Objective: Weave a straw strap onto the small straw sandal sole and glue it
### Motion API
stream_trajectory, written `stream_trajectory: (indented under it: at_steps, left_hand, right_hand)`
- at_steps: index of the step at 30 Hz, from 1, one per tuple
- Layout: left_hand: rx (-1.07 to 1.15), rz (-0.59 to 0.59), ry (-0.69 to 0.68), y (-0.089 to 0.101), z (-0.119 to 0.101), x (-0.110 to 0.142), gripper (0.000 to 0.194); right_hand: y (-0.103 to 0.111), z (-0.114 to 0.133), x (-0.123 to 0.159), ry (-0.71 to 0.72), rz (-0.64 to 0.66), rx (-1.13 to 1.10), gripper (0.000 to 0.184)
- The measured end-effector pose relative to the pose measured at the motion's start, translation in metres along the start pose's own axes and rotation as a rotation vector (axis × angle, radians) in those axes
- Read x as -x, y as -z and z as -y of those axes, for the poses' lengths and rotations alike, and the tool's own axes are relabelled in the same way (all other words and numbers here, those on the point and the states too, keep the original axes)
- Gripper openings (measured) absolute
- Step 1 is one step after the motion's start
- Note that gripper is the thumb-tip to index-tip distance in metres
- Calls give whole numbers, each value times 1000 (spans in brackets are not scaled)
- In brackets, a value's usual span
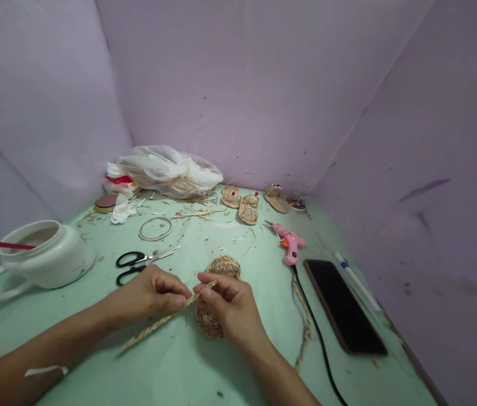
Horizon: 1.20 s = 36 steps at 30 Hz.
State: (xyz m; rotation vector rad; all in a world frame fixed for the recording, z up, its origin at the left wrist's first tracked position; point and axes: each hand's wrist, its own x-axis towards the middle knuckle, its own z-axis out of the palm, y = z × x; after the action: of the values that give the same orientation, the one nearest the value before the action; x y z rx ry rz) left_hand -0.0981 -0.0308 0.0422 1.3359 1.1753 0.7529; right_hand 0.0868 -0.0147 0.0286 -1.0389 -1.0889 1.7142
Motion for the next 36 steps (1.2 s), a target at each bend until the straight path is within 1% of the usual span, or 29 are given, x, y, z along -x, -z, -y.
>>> stream_trajectory:
  at_steps: [2, 3, 8, 9, 13, 17, 18, 20, 22, 23, 24, 26, 28, 30, 32, 34, 36]
  left_hand:
    - [34, 70, 58, -9, 1, -1, 23]
    - [51, 79, 70, -13, 1, -1, 24]
    - [81, -43, 73, -21, 0, 1, 18]
    - [80, -53, 82, -21, 0, 1, 18]
    - [70, -66, 107, -22, 1, 0, 19]
    - [-23, -89, 107, -26, 4, 1, 16]
    - [-36, -69, 92, -26, 5, 1, 16]
    - [-31, 10, 20, -27, 6, 2, 16]
    - [-21, 90, -100, -27, 6, 2, 17]
    - [-26, 112, -164, -26, 6, 2, 17]
    - [-43, 116, -219, -25, 6, 2, 18]
    - [-105, 89, -293, -21, 5, 0, 16]
    - [-177, 56, -311, -17, 2, -2, 14]
    - [-243, 41, -298, -12, -1, -4, 15]
    - [-290, 55, -278, -10, -4, -5, 15]
    - [-311, 80, -236, -9, -6, -5, 14]
    - [-317, 99, -143, -9, -7, -5, 14]
  right_hand:
    - [-3, -4, 1, -40, 21, -58, 30]
    - [-4, -6, 2, -54, 23, -89, 32]
    - [-7, -10, 2, -122, 10, -220, 44]
    - [-7, -11, 2, -140, 12, -231, 44]
    - [-7, -12, 2, -172, -6, -162, 31]
    - [-7, -13, 4, -200, -56, -174, 30]
    - [-7, -14, 4, -218, -39, -199, 29]
    - [-8, -14, 6, -253, 26, -263, 29]
    - [-9, -13, 7, -303, 105, -318, 29]
    - [-9, -13, 7, -332, 138, -343, 29]
    - [-8, -12, 7, -357, 164, -367, 28]
    - [-5, -9, 6, -387, 184, -399, 27]
    - [-2, -4, 5, -339, 145, -401, 24]
    - [1, 2, 4, -225, 52, -368, 24]
    - [3, 7, 4, -114, -51, -344, 25]
    - [3, 10, 3, -70, -112, -337, 25]
    - [3, 10, 2, -67, -133, -341, 24]
